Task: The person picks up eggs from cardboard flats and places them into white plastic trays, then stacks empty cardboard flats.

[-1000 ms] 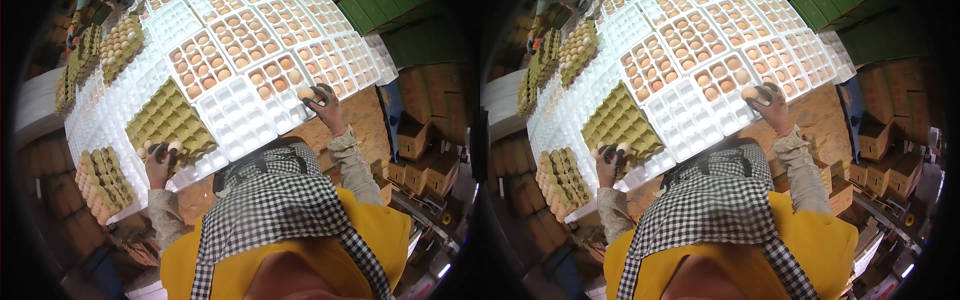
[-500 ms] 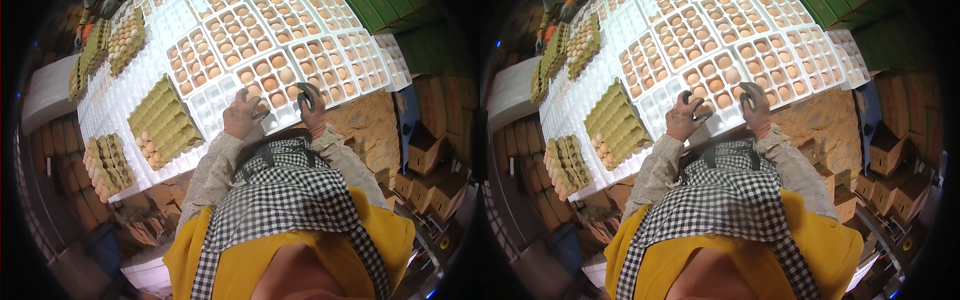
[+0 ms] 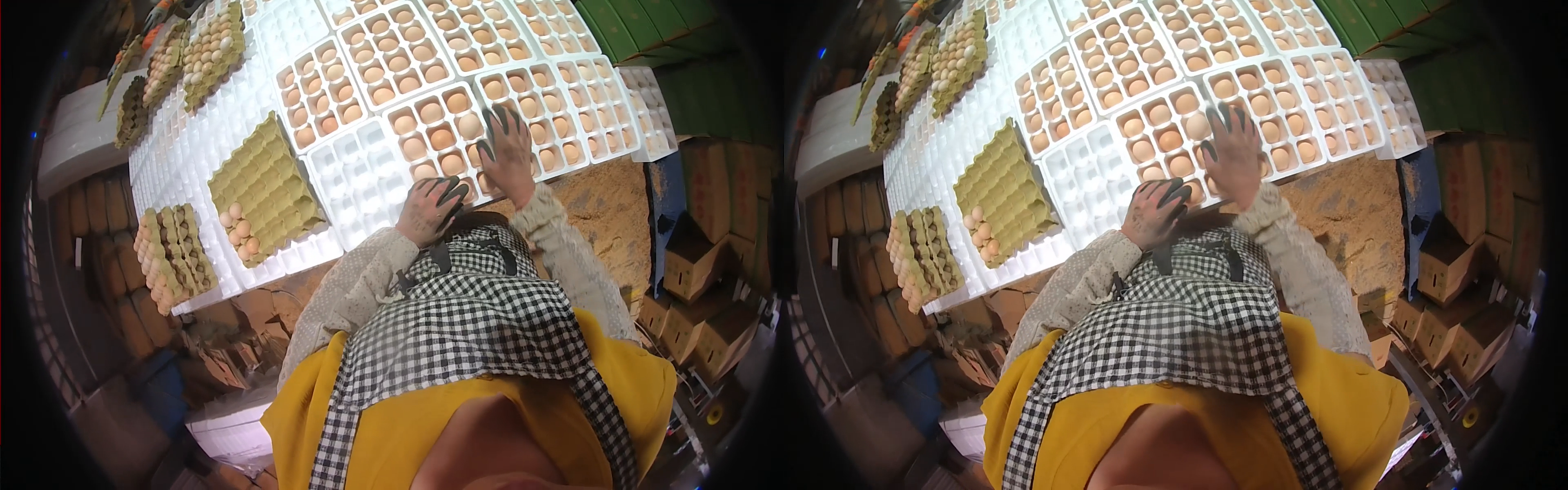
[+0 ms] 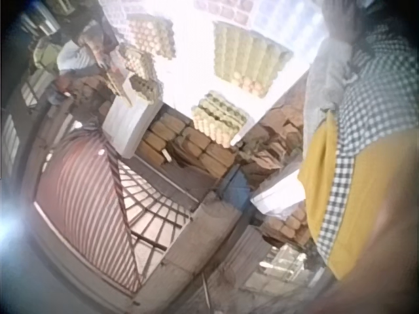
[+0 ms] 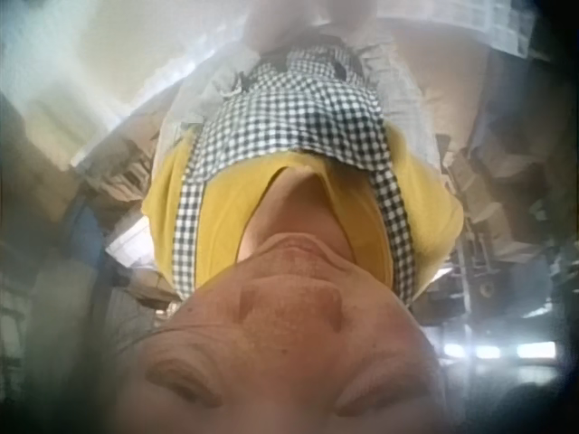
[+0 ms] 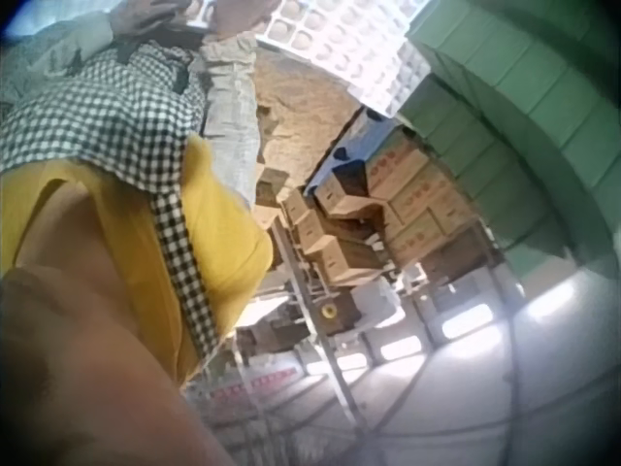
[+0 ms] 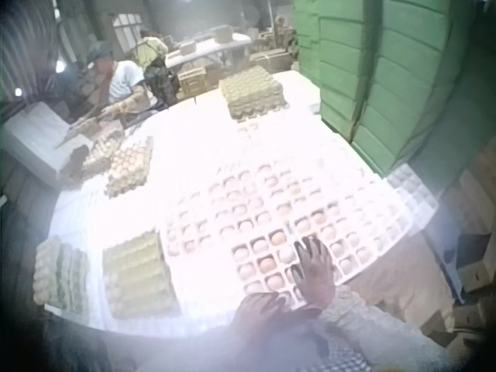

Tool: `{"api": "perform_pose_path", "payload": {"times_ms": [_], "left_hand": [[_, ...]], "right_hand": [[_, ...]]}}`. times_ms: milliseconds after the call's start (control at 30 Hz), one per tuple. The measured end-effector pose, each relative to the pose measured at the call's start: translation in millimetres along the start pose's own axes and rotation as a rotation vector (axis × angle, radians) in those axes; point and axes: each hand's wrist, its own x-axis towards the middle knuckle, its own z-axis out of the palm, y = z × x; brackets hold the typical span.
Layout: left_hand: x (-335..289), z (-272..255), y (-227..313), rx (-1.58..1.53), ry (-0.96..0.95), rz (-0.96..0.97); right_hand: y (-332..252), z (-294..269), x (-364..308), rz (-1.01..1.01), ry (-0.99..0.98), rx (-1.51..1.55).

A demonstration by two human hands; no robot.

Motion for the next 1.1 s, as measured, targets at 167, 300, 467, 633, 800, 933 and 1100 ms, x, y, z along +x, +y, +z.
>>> {"api": "perform_pose_path", "payload": {"times_ms": [167,300,467,633,800,933,1100], "left_hand": [[-31.0,5.6,-8.8,0.044,-0.063,-0.120],[-69.2,-38.1,-9.4,-0.009,0.245,-0.305],[-151.0,-84.9,-45.3,-0.074,0.591,-0.422],[-245.0,-155.3,-91.4,0.308,0.673,-0.916],[-296.8,-217.1,-188.2,0.254,0.445,-1.212],[-297.7,-234.3,-232.3,0.108,0.012,-1.144],[-337.1,-221.5,-240.4,0.150,0.064,-0.916]], "right_hand": [[15.8,26.4,34.4,-0.073,-0.263,-0.223],[-6.4,7.6,30.4,-0.331,-0.078,-0.047],[1.3,33.6,21.7,-0.184,-0.018,0.014],[-101.8,33.3,22.7,-0.123,0.037,0.158],[-314.9,105.4,1.0,-0.446,-0.442,0.368],[-431.3,180.6,6.0,-0.446,-0.703,0.043],[-454.6,226.3,13.5,-0.495,-0.860,-0.102]]}}
